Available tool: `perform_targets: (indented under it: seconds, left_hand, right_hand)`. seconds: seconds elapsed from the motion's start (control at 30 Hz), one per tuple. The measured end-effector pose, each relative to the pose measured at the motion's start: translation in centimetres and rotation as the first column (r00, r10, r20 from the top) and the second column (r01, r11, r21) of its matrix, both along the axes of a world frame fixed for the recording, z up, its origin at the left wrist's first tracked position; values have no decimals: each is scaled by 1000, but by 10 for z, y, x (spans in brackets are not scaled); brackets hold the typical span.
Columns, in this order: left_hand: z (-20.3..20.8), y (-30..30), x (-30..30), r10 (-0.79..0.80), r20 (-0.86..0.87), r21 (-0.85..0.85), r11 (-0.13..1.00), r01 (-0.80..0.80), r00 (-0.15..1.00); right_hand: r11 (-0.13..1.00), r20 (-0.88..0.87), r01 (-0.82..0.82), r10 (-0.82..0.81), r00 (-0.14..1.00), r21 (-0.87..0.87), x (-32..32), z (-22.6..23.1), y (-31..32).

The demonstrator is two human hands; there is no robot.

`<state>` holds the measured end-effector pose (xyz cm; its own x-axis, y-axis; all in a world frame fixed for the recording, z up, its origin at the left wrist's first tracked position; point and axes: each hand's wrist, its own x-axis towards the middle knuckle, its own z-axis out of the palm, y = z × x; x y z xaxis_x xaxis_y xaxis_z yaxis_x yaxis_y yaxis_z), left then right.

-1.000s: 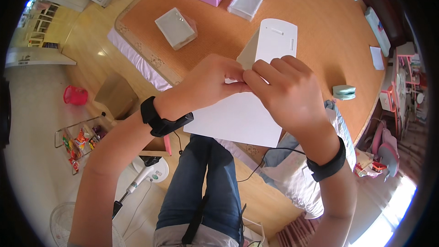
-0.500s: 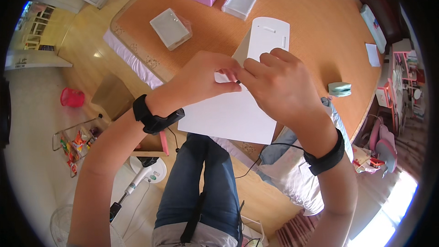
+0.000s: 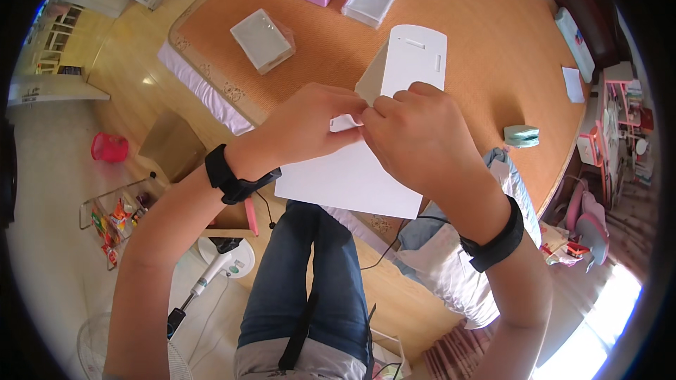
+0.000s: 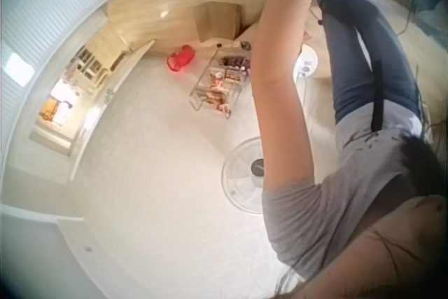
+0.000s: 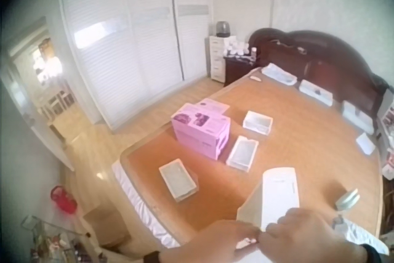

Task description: The person assembles a white wooden shelf by hand using a small screwdriver to fasten various components together.

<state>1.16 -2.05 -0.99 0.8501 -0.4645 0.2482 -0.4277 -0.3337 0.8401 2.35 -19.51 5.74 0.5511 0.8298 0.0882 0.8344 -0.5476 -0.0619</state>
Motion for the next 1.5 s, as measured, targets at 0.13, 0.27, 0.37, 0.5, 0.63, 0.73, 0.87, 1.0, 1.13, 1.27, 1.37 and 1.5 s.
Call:
perform_targets:
  seconds: [0.13, 0.27, 0.37, 0.5, 0.63, 0.73, 0.87, 1.0, 1.13, 1.27, 1.37, 1.5]
  left_hand:
    - [3, -2, -4, 40, -99, 62, 998, -34, 994]
    - [-1, -3, -6, 30, -59, 55, 998, -26, 998]
    - [-4, -3, -7, 18, -25, 38, 999, -17, 1000]
    - [-3, -1, -8, 24, -81, 26, 999, -22, 996]
    - [-7, -2, -7, 43, -73, -52, 998, -47, 996]
    - [-4, -3, -7, 42, -69, -23, 999, -44, 997]
    - [-2, -1, -5, 33, -61, 13, 999, -32, 998]
    - [1, -2, -6, 19, -105, 36, 999, -15, 994]
    - [7, -2, -7, 28, -103, 90, 996, -19, 994]
    - [9, -4, -7, 35, -179, 64, 998, -23, 983]
    - [10, -1, -7, 19, -174, 56, 998, -10, 985]
    - [5, 3, -6, 2, -118, 18, 1000, 0, 993]
  right_hand:
    - [999, 19, 37, -37, 999, -6, -4, 1, -1]
    - [997, -20, 58, -57, 998, 44, -3, 17, -8]
    - [861, -516, 495, -373, 771, 117, -17, 28, -19]
    - [548, -985, 818, 118, 129, 173, -34, 27, -38]
    - [398, -816, 894, 573, -70, 203, -50, 19, -45]
    - [377, -738, 906, 664, -120, 191, -55, 17, -45]
    - [353, -655, 906, 746, -121, 235, -61, 18, -45]
    - [318, -584, 905, 806, -101, 283, -69, 13, -50]
    - [264, -572, 920, 818, -54, 290, -75, 18, -49]
    - [354, -743, 879, 669, 2, 320, -80, 8, -64]
    - [405, -879, 891, 477, -16, 204, -90, 6, -68]
    - [522, -962, 821, 249, 112, 231, -112, 0, -57]
